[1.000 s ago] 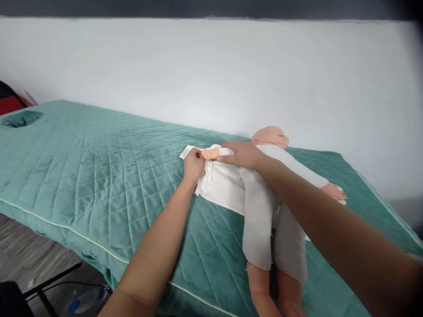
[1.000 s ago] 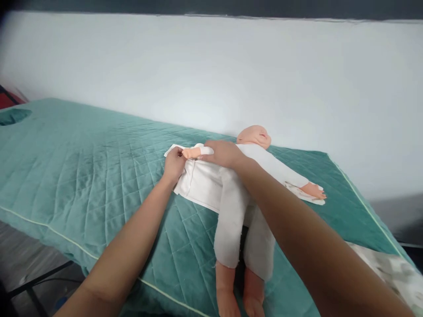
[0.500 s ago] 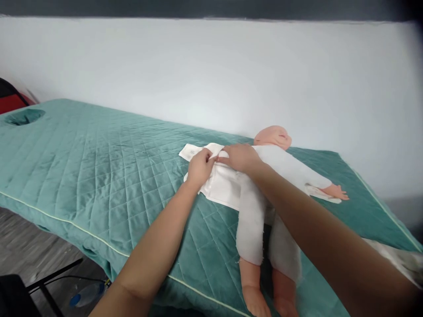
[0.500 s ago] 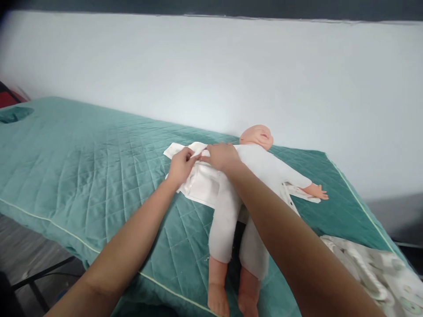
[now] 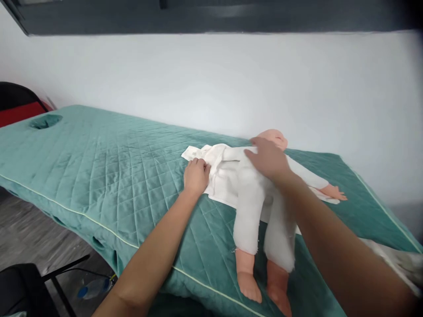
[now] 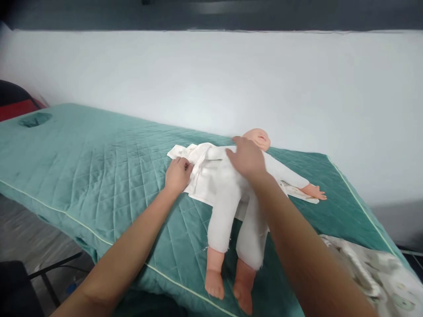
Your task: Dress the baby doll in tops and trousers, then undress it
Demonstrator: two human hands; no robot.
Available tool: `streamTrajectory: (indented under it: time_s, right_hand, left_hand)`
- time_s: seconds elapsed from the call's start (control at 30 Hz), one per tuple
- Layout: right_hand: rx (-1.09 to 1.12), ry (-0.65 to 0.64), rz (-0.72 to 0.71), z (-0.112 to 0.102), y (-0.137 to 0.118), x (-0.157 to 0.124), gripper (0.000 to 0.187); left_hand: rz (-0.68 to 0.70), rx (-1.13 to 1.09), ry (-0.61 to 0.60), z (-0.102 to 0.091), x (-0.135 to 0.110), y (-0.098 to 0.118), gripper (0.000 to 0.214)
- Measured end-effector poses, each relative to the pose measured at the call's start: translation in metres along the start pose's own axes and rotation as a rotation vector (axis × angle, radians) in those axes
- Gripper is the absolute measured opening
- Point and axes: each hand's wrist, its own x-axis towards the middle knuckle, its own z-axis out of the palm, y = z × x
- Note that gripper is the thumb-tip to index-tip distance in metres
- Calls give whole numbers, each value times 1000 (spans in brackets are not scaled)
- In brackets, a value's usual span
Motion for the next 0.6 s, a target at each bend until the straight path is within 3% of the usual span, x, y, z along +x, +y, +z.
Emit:
streamTrajectory:
  time_s: [0.07, 0.13, 0.23, 0.37, 0.5, 0.6]
  right_hand:
    - [81, 214, 156, -9, 32, -20, 46]
    - [150, 349, 375, -11, 58, -43, 47]
    - [265, 310, 573, -7, 78, -75, 44]
    - [324, 261, 592, -3, 80, -91, 47]
    - [512, 241, 542, 4, 83, -88, 51]
    - [586, 225, 490, 10, 87, -87, 56]
  left_hand:
    - [90, -26, -4, 0, -9, 7, 17]
    - [105, -62, 37, 2, -16, 15, 15]
    - [-41, -49, 70, 4, -17, 20, 16]
    - [-222, -22, -64, 3, -12, 17, 21]
    - [-205, -320, -95, 2, -5, 19, 17]
    - [-206, -510, -79, 6, 1, 32, 23]
